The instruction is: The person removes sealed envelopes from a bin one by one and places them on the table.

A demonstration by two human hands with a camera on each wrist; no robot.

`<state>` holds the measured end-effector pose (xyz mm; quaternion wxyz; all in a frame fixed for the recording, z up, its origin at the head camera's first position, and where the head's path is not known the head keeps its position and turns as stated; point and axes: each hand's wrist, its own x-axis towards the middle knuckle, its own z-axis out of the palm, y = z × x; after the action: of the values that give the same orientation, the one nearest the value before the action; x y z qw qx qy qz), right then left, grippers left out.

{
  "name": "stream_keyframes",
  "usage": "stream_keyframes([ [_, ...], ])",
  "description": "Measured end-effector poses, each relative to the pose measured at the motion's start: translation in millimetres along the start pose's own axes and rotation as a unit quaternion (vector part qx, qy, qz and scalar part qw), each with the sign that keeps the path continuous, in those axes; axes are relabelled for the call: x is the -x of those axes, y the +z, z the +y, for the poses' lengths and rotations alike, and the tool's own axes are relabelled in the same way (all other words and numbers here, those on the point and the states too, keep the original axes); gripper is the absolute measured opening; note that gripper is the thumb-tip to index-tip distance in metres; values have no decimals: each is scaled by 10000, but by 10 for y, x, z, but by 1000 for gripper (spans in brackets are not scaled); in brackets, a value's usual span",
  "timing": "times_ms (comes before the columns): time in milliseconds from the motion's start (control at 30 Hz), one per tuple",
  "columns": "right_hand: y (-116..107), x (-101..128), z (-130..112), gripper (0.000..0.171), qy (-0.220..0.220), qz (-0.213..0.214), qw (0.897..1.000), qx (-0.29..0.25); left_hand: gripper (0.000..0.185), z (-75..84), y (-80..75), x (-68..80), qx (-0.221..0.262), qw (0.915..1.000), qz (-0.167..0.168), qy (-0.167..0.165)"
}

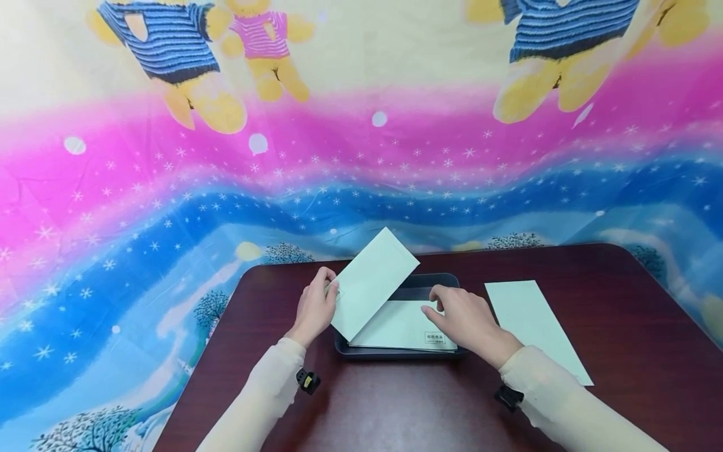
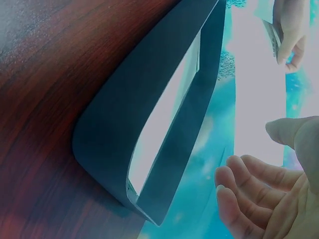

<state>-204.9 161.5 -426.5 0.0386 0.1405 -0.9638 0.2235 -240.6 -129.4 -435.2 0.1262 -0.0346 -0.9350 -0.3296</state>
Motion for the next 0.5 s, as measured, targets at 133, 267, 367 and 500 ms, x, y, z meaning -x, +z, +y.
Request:
stream_keyframes([
  [133,32,-27,-11,25,16,-26,10000,-6,4,-47,-11,18,21,10000,7,-8],
  [267,56,-53,-40,25,25,-43,10000,10,5,-88,-30,44,114,9999,49,-26],
  [367,71,-68,-65,26,28,-67,10000,16,5,-119,-43,63,163,9998,77,-40],
  [500,88,-81,-92,27,34,-108,9999,-1,5,-160,-53,83,179,9998,65,-60],
])
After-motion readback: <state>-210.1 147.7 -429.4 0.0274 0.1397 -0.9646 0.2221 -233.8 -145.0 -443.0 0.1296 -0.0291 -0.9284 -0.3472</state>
